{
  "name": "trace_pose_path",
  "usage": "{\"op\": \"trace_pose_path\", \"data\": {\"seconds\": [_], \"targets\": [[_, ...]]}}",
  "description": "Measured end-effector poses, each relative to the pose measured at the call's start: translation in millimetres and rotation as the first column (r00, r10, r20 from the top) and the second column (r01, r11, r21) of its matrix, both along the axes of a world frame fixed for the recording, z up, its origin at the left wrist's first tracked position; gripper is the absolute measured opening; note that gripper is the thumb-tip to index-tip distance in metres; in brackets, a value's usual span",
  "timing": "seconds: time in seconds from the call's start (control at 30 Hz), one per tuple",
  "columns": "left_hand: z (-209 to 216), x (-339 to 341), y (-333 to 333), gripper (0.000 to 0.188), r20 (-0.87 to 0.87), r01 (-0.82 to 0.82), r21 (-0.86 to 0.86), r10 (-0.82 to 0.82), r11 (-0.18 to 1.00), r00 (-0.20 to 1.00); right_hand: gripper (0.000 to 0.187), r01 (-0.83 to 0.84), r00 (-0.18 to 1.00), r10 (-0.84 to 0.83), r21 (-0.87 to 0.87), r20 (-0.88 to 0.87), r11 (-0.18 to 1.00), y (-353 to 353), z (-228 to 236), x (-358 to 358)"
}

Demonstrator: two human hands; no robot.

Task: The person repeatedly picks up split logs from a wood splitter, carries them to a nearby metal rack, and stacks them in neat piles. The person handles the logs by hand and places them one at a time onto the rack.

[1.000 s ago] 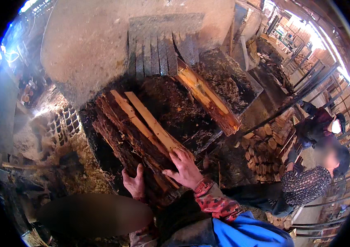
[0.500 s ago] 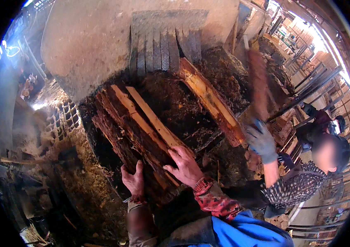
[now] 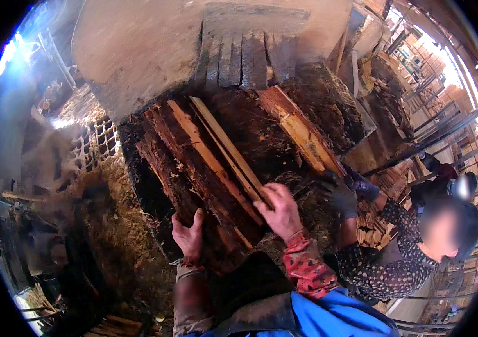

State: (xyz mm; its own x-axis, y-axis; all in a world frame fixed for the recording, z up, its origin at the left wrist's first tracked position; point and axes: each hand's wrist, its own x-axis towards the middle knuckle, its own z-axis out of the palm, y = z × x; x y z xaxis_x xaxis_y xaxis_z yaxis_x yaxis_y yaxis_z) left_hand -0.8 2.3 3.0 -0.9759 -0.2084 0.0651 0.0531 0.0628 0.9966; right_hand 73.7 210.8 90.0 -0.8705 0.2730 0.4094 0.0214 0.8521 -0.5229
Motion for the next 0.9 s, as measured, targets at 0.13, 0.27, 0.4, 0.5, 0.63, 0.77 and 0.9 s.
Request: {"op": "trace_pose_path", "data": {"seconds": [0.13,0.27,0.4,0.5,0.63,0.77,0.9], "targets": [[-1,-2,0,0.044,0.033,0.031,-0.014,-0.031,0.999,0.999,0.048,0.047,0.985,-0.046,-0.003,0.168,0.999,39,-40,9],[-8,-2,0,0.044,-0.011,-0.002,-0.039,0.001,0.999,1.0,0.038,-0.011,0.971,0.02,-0.04,0.238,0.999,43,-49,1],[8,2,1,0.043,0.024,-0.02,-0.101,0.023,0.995,0.999,0.03,0.019,0.976,-0.014,-0.022,0.219,1.0,43,-59,-5],[11,2,3,0.043,0.005,-0.027,-0.113,0.028,0.993,1.0,0.026,0.02,0.987,-0.026,0.037,0.162,0.999,46,-67,-3],[8,0,-1,0.042,-0.02,-0.001,-0.098,-0.001,0.995,1.0,0.032,0.001,0.988,-0.001,0.003,0.156,1.0,31,-50,4],[-2,-2,-1,0.042,0.001,0.013,-0.104,-0.013,0.994,1.0,0.054,-0.06,0.98,0.074,-0.082,0.183,0.995,11,-29,15],[-7,-3,-2,0.042,0.008,0.034,-0.086,-0.034,0.996,0.999,0.058,-0.033,0.975,0.045,-0.056,0.218,0.998,9,-34,14]]}}
